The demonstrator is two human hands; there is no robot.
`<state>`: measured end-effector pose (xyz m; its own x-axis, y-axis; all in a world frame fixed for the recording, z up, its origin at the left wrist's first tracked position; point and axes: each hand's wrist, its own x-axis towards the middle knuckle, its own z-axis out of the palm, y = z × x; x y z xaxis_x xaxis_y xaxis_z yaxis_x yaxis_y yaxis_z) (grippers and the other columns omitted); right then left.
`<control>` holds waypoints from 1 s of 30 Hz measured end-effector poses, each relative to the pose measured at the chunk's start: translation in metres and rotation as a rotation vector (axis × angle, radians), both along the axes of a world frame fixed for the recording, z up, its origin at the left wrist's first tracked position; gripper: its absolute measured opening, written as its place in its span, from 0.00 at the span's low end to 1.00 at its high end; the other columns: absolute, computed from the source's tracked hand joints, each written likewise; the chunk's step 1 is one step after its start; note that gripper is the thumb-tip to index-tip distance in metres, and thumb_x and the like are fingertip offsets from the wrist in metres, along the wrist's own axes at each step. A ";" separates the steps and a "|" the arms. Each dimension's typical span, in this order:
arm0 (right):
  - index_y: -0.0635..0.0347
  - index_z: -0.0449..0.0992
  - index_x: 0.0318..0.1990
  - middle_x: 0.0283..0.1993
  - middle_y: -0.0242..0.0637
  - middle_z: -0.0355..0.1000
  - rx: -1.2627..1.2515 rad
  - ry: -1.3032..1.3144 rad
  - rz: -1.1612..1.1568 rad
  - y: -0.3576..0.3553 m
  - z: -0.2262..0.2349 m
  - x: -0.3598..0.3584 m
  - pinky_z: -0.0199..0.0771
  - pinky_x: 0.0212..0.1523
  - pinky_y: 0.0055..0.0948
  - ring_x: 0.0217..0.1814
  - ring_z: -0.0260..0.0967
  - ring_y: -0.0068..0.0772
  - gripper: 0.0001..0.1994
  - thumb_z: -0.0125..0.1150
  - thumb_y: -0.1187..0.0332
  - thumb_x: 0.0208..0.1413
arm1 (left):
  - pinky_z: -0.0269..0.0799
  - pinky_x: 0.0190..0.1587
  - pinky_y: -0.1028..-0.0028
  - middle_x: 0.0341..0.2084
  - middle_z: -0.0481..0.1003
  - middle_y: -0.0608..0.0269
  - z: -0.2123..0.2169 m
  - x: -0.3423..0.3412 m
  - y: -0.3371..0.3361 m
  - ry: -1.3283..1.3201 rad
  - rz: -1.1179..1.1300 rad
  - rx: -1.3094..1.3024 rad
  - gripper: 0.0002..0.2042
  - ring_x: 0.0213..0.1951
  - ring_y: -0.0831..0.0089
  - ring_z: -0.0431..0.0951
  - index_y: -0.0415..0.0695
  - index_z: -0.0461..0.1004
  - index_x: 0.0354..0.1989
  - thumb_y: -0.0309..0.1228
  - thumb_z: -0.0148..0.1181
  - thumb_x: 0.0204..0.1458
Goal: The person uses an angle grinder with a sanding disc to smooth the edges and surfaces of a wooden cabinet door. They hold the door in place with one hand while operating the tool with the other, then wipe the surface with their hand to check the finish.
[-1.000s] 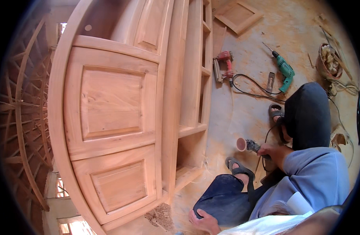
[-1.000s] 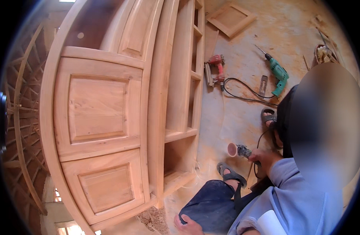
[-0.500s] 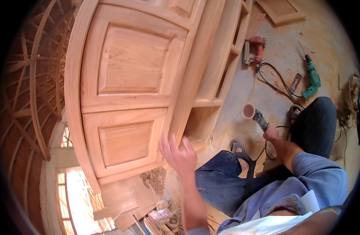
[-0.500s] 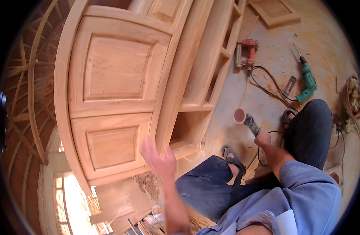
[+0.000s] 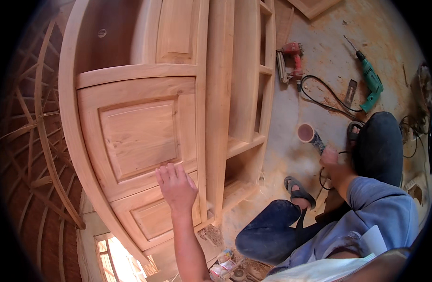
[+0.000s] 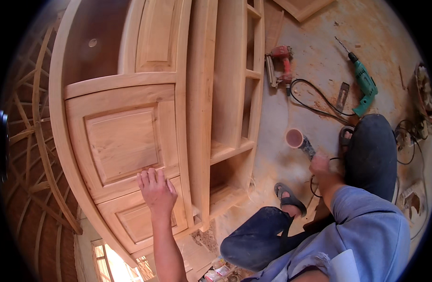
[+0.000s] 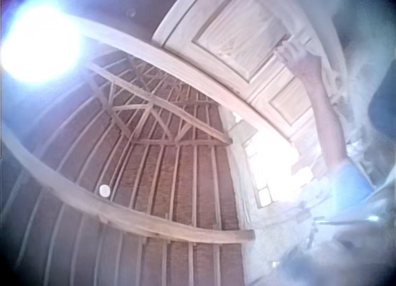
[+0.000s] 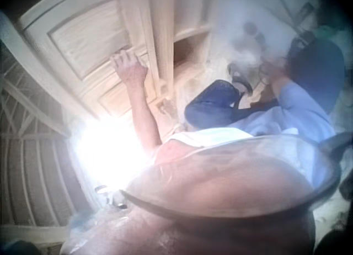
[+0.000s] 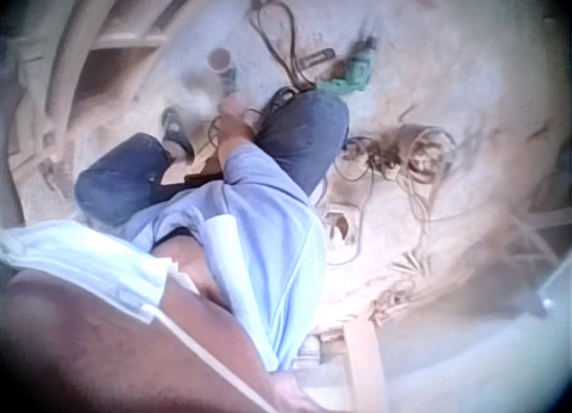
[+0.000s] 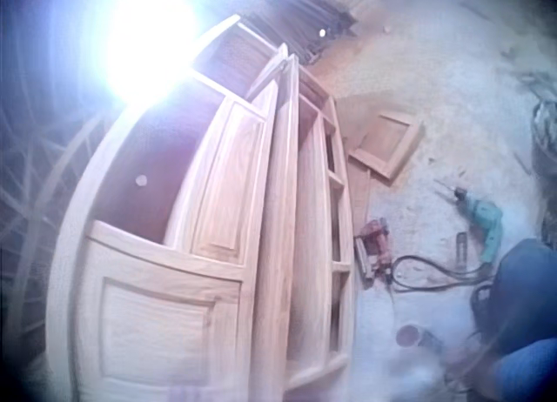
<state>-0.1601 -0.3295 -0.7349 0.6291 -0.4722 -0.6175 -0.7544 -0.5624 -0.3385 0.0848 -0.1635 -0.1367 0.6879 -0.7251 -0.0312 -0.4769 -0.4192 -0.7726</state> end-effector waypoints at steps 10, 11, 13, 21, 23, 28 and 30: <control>0.62 0.73 0.48 0.49 0.49 0.72 0.026 -0.080 -0.135 -0.012 0.013 0.004 0.73 0.55 0.45 0.54 0.71 0.51 0.22 0.67 0.67 0.43 | 0.65 0.50 0.57 0.34 0.76 0.54 0.011 -0.010 -0.037 0.144 -0.080 -0.036 0.07 0.43 0.56 0.73 0.40 0.77 0.32 0.29 0.64 0.47; 0.63 0.72 0.48 0.50 0.50 0.72 0.041 -0.108 -0.178 -0.013 0.019 0.009 0.73 0.56 0.46 0.55 0.70 0.53 0.22 0.67 0.67 0.43 | 0.65 0.49 0.57 0.33 0.76 0.54 0.011 -0.017 -0.050 0.152 -0.064 -0.025 0.07 0.42 0.56 0.73 0.41 0.78 0.32 0.31 0.64 0.47; 0.66 0.70 0.49 0.51 0.54 0.71 0.070 -0.157 -0.265 -0.017 0.039 0.016 0.73 0.57 0.48 0.57 0.69 0.57 0.23 0.66 0.67 0.44 | 0.65 0.47 0.58 0.32 0.76 0.54 0.010 -0.031 -0.078 0.170 -0.043 -0.012 0.08 0.42 0.57 0.73 0.41 0.79 0.31 0.33 0.64 0.48; 0.65 0.71 0.53 0.55 0.56 0.71 0.315 -0.192 -0.314 -0.042 0.137 0.061 0.71 0.61 0.49 0.62 0.67 0.59 0.25 0.66 0.66 0.47 | 0.65 0.48 0.57 0.32 0.76 0.54 0.022 -0.066 -0.148 0.215 -0.030 -0.114 0.13 0.43 0.57 0.73 0.42 0.81 0.30 0.40 0.64 0.51; 0.65 0.72 0.53 0.57 0.55 0.71 0.376 -0.247 -0.362 -0.051 0.162 0.068 0.70 0.63 0.47 0.63 0.67 0.58 0.24 0.65 0.66 0.47 | 0.65 0.49 0.57 0.34 0.76 0.54 0.017 -0.055 -0.123 0.190 -0.065 -0.159 0.12 0.45 0.57 0.73 0.42 0.81 0.30 0.39 0.64 0.50; 0.64 0.73 0.52 0.54 0.55 0.73 0.393 -0.566 -0.369 -0.063 0.199 0.075 0.69 0.64 0.46 0.62 0.68 0.57 0.23 0.63 0.68 0.46 | 0.65 0.51 0.57 0.39 0.75 0.54 0.007 -0.004 -0.016 0.057 -0.176 -0.107 0.08 0.48 0.57 0.72 0.41 0.82 0.30 0.32 0.62 0.44; 0.63 0.73 0.52 0.54 0.54 0.73 0.436 -0.566 -0.379 -0.069 0.219 0.075 0.69 0.63 0.46 0.62 0.68 0.56 0.23 0.62 0.69 0.45 | 0.64 0.52 0.57 0.39 0.75 0.54 0.013 0.004 -0.007 0.061 -0.069 -0.085 0.08 0.48 0.57 0.71 0.41 0.82 0.30 0.30 0.61 0.43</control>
